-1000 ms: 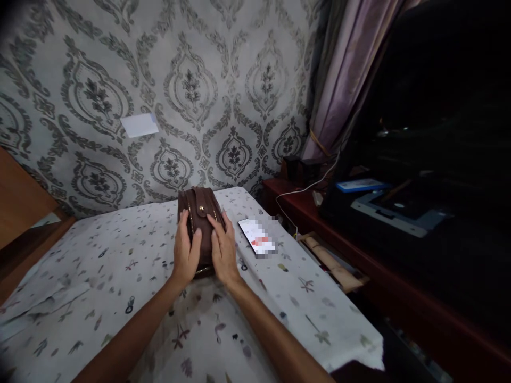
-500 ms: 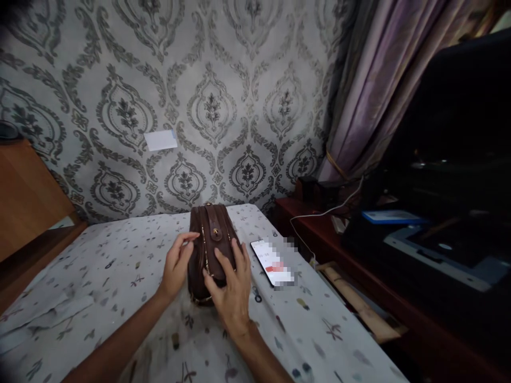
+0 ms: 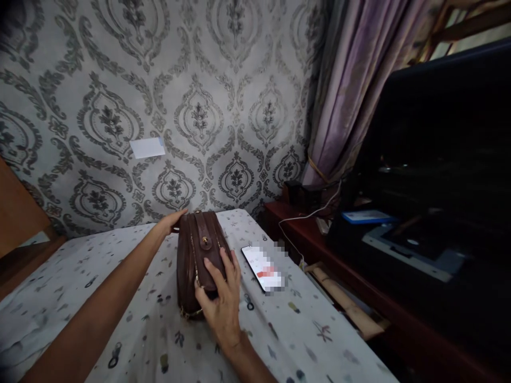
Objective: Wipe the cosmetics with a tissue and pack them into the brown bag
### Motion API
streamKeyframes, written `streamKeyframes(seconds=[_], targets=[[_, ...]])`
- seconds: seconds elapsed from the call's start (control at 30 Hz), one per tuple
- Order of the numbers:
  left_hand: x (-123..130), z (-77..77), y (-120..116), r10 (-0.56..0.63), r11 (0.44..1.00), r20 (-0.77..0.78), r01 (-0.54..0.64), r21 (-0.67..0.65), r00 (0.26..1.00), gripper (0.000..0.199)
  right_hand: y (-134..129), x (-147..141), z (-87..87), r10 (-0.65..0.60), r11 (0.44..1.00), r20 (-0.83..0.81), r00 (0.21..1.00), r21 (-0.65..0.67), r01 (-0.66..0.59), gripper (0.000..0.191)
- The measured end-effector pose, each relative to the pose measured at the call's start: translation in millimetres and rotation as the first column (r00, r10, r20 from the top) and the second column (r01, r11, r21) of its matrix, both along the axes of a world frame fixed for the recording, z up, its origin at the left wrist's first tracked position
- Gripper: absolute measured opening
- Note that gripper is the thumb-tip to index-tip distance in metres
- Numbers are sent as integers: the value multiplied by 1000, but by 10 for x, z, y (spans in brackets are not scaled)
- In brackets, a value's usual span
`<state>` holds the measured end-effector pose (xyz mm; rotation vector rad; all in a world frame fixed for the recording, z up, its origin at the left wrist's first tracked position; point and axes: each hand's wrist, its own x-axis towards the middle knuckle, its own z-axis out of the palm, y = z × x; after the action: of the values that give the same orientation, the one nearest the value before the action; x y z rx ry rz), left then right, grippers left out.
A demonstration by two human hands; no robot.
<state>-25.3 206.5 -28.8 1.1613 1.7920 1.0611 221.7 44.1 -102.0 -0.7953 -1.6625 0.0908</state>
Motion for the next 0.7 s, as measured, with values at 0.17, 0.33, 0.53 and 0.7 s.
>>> streamKeyframes(seconds=[0.17, 0.33, 0.53, 0.7], targets=[[-36, 80, 120, 21, 983, 26, -16, -181, 999, 36, -6, 7, 16, -8, 1000, 7, 1000, -4, 8, 45], [-8, 101, 203, -20, 987, 42, 27, -158, 999, 37, -11, 7, 12, -6, 1000, 6, 1000, -4, 6, 47], [-21, 104, 274, -56, 994, 48, 60, -86, 997, 36, -13, 5, 1, -23, 1000, -5, 1000, 1, 23, 46], [-53, 92, 309, -23, 992, -3, 23, -121, 1000, 37, -13, 11, -4, -24, 1000, 7, 1000, 7, 24, 46]])
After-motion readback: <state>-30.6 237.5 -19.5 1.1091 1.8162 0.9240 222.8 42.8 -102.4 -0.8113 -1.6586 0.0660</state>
